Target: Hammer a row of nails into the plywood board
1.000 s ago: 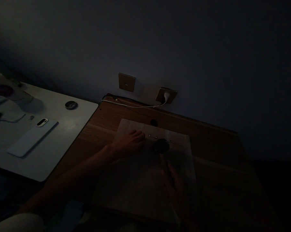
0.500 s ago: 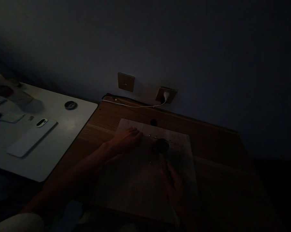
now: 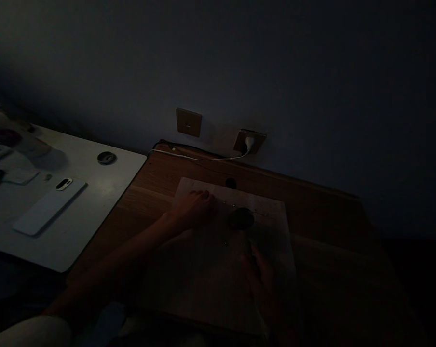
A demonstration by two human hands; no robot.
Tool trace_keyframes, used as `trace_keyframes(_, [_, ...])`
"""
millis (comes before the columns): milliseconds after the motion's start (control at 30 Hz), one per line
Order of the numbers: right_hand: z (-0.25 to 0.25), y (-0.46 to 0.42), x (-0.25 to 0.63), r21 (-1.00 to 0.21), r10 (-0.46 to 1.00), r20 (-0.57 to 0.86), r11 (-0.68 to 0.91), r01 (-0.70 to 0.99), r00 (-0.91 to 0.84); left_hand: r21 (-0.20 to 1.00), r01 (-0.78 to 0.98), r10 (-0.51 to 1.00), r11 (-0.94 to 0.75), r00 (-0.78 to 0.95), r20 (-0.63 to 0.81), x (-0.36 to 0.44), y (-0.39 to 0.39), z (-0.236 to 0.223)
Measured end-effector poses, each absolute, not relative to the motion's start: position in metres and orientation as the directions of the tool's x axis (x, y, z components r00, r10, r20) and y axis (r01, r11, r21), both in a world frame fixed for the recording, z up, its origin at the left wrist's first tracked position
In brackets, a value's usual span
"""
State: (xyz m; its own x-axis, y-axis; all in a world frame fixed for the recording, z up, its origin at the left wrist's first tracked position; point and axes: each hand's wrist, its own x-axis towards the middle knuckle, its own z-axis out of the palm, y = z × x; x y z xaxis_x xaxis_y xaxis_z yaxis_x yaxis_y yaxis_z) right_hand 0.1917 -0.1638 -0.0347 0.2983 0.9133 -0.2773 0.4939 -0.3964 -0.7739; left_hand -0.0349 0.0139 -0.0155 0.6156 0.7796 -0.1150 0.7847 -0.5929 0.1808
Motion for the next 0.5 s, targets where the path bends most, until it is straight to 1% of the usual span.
trace_keyframes(100, [-0.036, -0.164, 0.191, -0.786, 0.915, -0.279, -0.392, 0.478, 0.292, 0.246, 0.74, 0.741, -0.626, 0.663, -0.107, -0.03, 0.011, -0.015])
trace_keyframes(167, [-0.039, -0.165, 0.188, -0.79, 0.902, -0.277, -0.41, 0.456, 0.331, 0.258, 0.68, 0.688, -0.687, 0.722, -0.071, -0.03, 0.007, -0.015])
trace_keyframes(200, [-0.041, -0.166, 0.186, -0.788, 0.896, -0.276, -0.418, 0.453, 0.348, 0.24, 0.65, 0.659, -0.721, 0.75, -0.053, -0.03, 0.006, -0.014])
trace_keyframes(267, [-0.043, -0.167, 0.186, -0.784, 0.889, -0.268, -0.425, 0.453, 0.372, 0.167, 0.601, 0.606, -0.782, 0.795, -0.024, -0.03, 0.003, -0.014])
trace_keyframes(333, [-0.043, -0.166, 0.188, -0.78, 0.893, -0.271, -0.422, 0.461, 0.359, 0.098, 0.555, 0.558, -0.826, 0.83, -0.001, -0.03, 0.003, -0.014])
trace_keyframes(400, [-0.043, -0.166, 0.191, -0.779, 0.904, -0.273, -0.408, 0.477, 0.328, 0.078, 0.524, 0.528, -0.848, 0.849, 0.026, -0.032, 0.006, -0.016])
trace_keyframes(433, [-0.042, -0.166, 0.192, -0.78, 0.912, -0.265, -0.394, 0.486, 0.315, 0.098, 0.523, 0.528, -0.847, 0.848, 0.041, -0.033, 0.009, -0.018])
trace_keyframes(500, [-0.042, -0.166, 0.193, -0.787, 0.928, -0.229, -0.354, 0.506, 0.293, 0.207, 0.551, 0.573, -0.809, 0.816, 0.07, -0.037, 0.017, -0.023])
